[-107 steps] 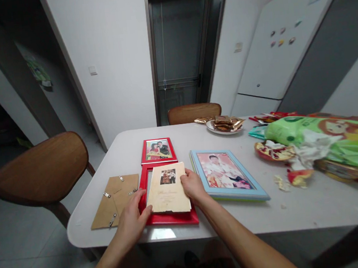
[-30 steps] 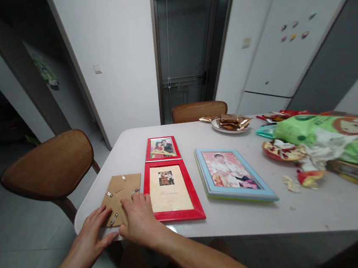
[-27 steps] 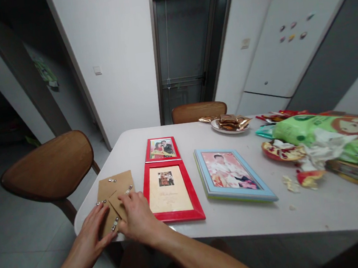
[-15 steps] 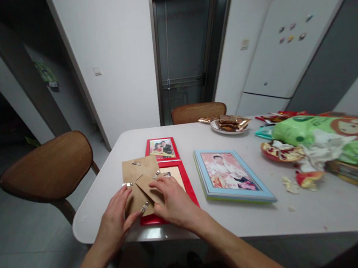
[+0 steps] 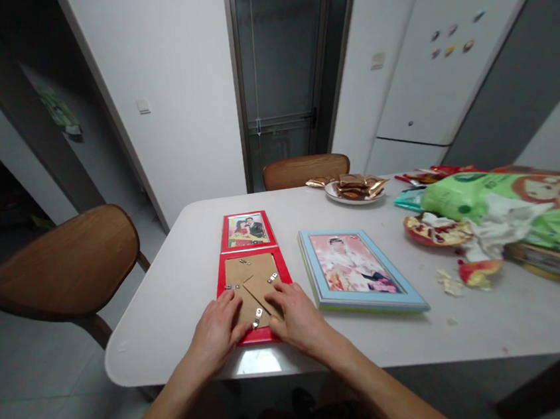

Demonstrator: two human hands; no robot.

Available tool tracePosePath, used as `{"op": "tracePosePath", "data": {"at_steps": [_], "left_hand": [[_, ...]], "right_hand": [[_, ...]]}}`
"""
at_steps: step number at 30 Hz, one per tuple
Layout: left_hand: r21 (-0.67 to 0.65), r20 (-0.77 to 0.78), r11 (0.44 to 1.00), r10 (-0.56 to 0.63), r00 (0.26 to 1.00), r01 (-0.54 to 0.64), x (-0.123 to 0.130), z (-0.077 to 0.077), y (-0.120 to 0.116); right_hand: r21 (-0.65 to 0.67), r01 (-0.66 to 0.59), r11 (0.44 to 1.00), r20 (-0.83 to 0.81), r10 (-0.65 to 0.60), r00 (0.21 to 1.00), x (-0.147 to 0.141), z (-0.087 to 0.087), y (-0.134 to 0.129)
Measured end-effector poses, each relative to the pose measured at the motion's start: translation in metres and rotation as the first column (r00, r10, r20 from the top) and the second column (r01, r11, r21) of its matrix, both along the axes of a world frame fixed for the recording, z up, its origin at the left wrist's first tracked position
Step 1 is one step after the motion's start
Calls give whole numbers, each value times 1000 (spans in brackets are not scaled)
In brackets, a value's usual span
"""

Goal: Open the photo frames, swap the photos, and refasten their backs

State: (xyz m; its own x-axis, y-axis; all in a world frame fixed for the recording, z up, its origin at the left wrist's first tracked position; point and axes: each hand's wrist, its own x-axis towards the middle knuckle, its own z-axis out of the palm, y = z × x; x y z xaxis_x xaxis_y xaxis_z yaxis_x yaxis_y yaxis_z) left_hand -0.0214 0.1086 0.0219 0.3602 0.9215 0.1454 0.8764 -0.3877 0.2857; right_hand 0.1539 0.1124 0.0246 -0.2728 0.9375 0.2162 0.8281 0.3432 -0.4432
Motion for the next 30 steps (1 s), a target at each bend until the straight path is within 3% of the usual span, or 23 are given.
{"op": "tracePosePath", "data": {"at_steps": [8,19,27,30], "left_hand": [[50,73,998,-51,996,47,-3,-12,0],[64,121,996,-64,991,56,-5,-14,-3],[47,182,997,-68,981,61,-6,-15,-12],[36,173,997,-72,982,67,-7,-16,-12]], "right_hand": [[35,-3,999,30,2,1000,0,0,-1],[101,-38,994,85,29,996,1,-16,0],[102,-99,990,114,87,990,6,-10,2],[142,-48,989,134,28,991,11,-9,14]]}}
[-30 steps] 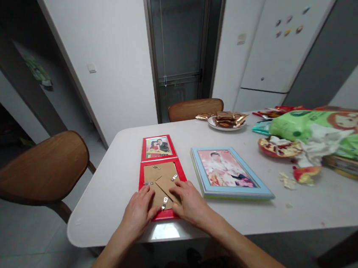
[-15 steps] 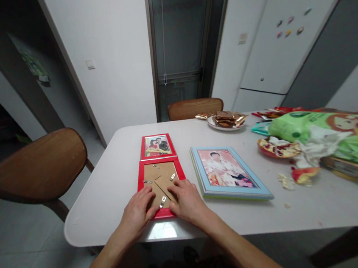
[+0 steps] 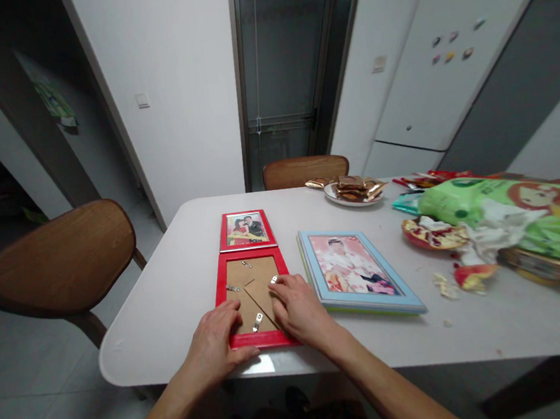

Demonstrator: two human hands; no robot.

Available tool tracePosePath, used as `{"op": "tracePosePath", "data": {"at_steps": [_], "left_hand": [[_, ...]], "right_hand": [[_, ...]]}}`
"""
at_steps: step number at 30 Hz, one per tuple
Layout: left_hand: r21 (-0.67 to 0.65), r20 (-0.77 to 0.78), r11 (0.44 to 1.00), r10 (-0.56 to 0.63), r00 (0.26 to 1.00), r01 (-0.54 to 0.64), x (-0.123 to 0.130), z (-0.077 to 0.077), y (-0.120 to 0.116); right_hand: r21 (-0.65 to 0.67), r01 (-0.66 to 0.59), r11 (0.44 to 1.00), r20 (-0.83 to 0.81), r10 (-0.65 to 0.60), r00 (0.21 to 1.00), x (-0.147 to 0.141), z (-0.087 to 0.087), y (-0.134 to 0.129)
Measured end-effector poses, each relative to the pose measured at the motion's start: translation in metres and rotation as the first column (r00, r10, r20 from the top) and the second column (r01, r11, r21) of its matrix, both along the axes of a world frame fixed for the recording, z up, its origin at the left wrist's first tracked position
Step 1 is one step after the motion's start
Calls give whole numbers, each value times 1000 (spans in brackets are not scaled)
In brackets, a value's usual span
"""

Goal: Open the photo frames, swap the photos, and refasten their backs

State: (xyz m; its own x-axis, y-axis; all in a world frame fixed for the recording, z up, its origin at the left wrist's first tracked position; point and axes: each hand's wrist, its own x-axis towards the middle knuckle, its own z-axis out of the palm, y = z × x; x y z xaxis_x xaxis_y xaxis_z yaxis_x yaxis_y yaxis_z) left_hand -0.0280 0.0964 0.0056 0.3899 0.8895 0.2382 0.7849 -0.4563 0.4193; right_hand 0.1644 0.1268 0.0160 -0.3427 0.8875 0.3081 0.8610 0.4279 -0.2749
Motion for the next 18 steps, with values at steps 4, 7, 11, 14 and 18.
{"op": "tracePosePath", "data": {"at_steps": [4,7,11,14,18], "left_hand": [[-8,-2,1000,1,1000,-1,0,0,1],[-19,-5,1000,4,1000,-5,0,1,1],[-27,1,999,26,1000,-26,1,2,0],[-27,6,999,34,999,-34,1,3,-1],[-24,15,999,30,999,-30,0,2,-1]], "right_hand": [[28,106,994,110,-109,988,2,-1,19],[18,122,992,170,-123,978,1,-4,25],[19,106,994,157,-108,982,1,-8,26],[12,112,994,129,-112,985,2,-8,25],[-4,113,994,96,-113,989,3,-9,21]]}}
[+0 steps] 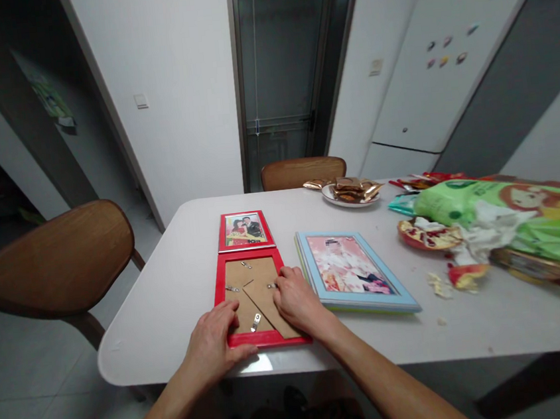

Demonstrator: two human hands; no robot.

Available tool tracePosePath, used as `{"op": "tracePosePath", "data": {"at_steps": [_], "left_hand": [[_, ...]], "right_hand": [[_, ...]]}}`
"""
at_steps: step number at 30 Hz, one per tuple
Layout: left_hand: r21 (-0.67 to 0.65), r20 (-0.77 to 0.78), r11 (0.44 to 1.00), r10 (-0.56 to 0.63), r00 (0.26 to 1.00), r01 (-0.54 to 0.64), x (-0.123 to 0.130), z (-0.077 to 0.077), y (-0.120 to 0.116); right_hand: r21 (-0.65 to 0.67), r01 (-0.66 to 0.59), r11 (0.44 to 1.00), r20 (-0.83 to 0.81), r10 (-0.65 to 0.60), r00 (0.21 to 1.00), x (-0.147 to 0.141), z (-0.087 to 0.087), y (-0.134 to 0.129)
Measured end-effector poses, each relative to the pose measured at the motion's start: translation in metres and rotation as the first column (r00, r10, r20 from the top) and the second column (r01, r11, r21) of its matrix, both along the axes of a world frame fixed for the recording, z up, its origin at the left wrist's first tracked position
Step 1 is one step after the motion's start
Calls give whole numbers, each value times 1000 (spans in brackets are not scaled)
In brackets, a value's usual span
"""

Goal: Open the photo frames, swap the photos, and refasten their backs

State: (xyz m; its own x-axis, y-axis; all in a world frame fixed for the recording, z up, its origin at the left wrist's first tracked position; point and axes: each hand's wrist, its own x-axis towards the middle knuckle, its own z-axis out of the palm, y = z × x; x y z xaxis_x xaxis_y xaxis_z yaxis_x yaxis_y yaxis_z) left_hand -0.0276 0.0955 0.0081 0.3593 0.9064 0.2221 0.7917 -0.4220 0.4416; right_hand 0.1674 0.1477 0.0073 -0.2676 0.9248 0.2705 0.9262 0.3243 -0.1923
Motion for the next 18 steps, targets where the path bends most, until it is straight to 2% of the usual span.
{"op": "tracePosePath", "data": {"at_steps": [3,7,9,18], "left_hand": [[19,4,1000,-5,1000,5,0,-2,0],[52,-2,999,-12,1000,12,-1,-6,1],[64,4,998,-12,1000,12,-1,-8,1],[68,23,998,-11,1000,9,-1,-8,1]], "right_hand": [[46,-57,997,-62,60,996,-2,0,-12],[67,-315,947,-104,321,941,-8,3,-37],[52,-390,919,-94,394,915,-11,5,-46],[7,-425,905,-49,425,904,-13,10,-51]]}}
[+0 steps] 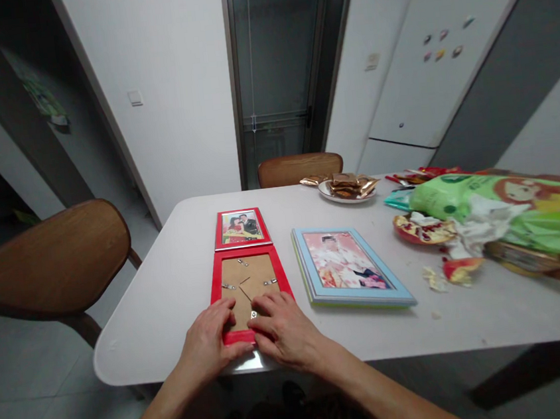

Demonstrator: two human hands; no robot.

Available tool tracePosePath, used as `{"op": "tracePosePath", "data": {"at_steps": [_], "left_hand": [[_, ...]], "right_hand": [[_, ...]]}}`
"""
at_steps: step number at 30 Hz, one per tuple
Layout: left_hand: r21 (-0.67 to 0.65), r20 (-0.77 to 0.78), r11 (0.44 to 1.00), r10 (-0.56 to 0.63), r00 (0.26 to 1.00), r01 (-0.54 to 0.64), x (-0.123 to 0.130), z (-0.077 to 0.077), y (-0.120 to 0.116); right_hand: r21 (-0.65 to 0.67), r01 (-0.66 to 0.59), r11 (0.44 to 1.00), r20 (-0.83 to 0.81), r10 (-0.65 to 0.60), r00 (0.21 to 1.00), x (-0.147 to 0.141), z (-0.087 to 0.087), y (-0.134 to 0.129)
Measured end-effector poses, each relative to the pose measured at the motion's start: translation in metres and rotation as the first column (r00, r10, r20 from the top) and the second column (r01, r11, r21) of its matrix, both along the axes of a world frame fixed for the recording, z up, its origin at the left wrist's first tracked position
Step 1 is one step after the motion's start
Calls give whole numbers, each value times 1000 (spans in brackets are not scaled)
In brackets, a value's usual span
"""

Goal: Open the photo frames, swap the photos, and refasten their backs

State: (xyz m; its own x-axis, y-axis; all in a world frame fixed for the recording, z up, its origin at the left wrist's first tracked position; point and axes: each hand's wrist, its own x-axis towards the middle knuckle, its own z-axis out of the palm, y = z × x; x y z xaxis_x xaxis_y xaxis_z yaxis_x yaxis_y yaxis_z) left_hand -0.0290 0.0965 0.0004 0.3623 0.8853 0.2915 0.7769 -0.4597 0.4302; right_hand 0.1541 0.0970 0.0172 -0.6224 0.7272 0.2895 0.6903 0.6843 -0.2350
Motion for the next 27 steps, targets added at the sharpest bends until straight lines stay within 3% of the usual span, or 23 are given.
{"op": "tracePosePath", "data": {"at_steps": [7,12,19,27], "left_hand": [[5,16,1000,0,1000,0,0,0,-1],[22,36,999,-26,999,25,-1,0,-1],[19,70,999,-43,997,42,-3,-1,0],[-10,78,999,-36,996,37,-3,1,1]], "right_hand": [[-13,15,1000,-31,-15,999,-2,3,1],[-7,85,996,-80,-86,993,-21,-2,30],[8,158,987,111,-158,981,-49,-2,67],[43,82,996,209,-89,974,-43,-5,72]]}}
